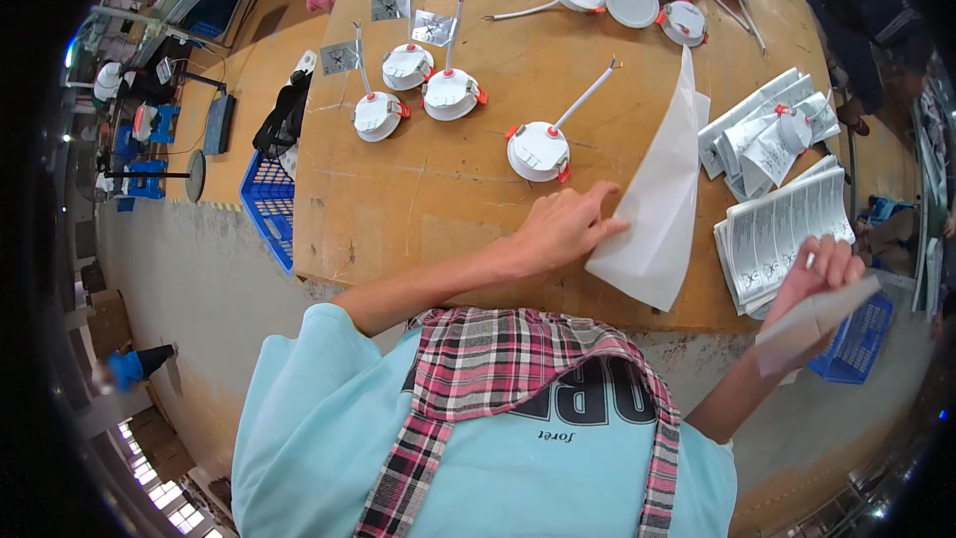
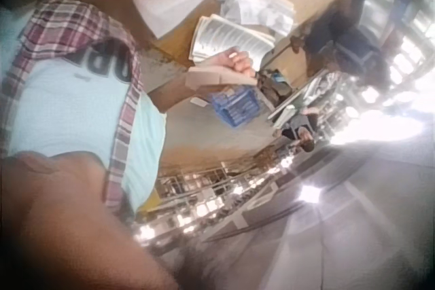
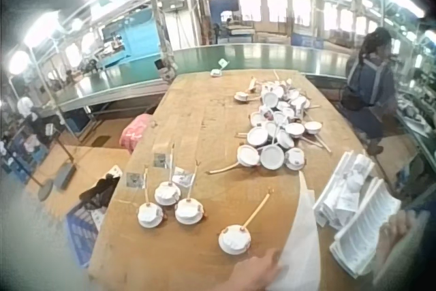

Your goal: Applying identification or warning labels to the backs of circular LED lighting components.

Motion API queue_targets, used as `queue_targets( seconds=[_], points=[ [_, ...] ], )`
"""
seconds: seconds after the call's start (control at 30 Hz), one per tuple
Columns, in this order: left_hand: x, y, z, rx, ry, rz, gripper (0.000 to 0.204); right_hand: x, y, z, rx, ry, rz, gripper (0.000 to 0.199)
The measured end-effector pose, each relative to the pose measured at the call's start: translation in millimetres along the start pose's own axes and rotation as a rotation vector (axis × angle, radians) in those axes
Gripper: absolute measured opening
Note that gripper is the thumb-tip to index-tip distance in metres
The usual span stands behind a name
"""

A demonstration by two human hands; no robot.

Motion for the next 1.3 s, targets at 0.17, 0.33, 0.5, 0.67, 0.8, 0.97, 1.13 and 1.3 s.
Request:
queue_targets(
  seconds=[0.17, 0.33, 0.5, 0.67, 0.8, 0.97, 1.13, 1.3],
  points=[
    [47.6, -28.6, 0.2, -0.148, -0.005, -0.293, 0.039, -1.4, -7.6, -119.1, -0.218, -0.041, 0.088, 0.009],
    [132.2, -36.8, 53.6, -0.032, -0.562, -0.373, 0.022, -11.9, -40.5, -220.6, -0.456, 0.010, 0.130, 0.007],
    [233.3, -3.7, 136.7, 0.051, -1.019, -0.657, 0.022, -11.3, -57.7, -248.8, -0.591, 0.084, 0.121, 0.008],
    [250.7, 43.5, 182.4, 0.108, -1.358, -0.497, 0.018, -8.7, -64.5, -257.2, -0.624, 0.067, 0.113, 0.014],
    [252.7, 70.0, 191.0, 0.129, -1.460, -0.470, 0.017, -13.3, -63.3, -253.8, -0.616, 0.099, 0.090, 0.014],
    [250.7, 74.7, 187.5, 0.151, -1.526, -0.558, 0.015, -14.8, -63.8, -255.2, -0.643, 0.094, 0.076, 0.016],
    [254.0, 71.4, 196.6, 0.050, -1.436, -0.615, 0.011, -20.2, -66.3, -254.3, -0.653, 0.102, 0.095, 0.016],
    [243.7, 69.2, 182.6, 0.086, -1.415, -0.657, 0.009, -13.0, -67.7, -250.0, -0.646, 0.124, 0.102, 0.017]
  ],
)
Point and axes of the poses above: each hand's wrist, its own y-axis towards the middle knuckle, its own x-axis out of the back of the hand, z = x × y, the point moved 9 cm from there along y, towards the middle knuckle, and after that the axes turned 12 degrees about x, right-handed, at the moved point
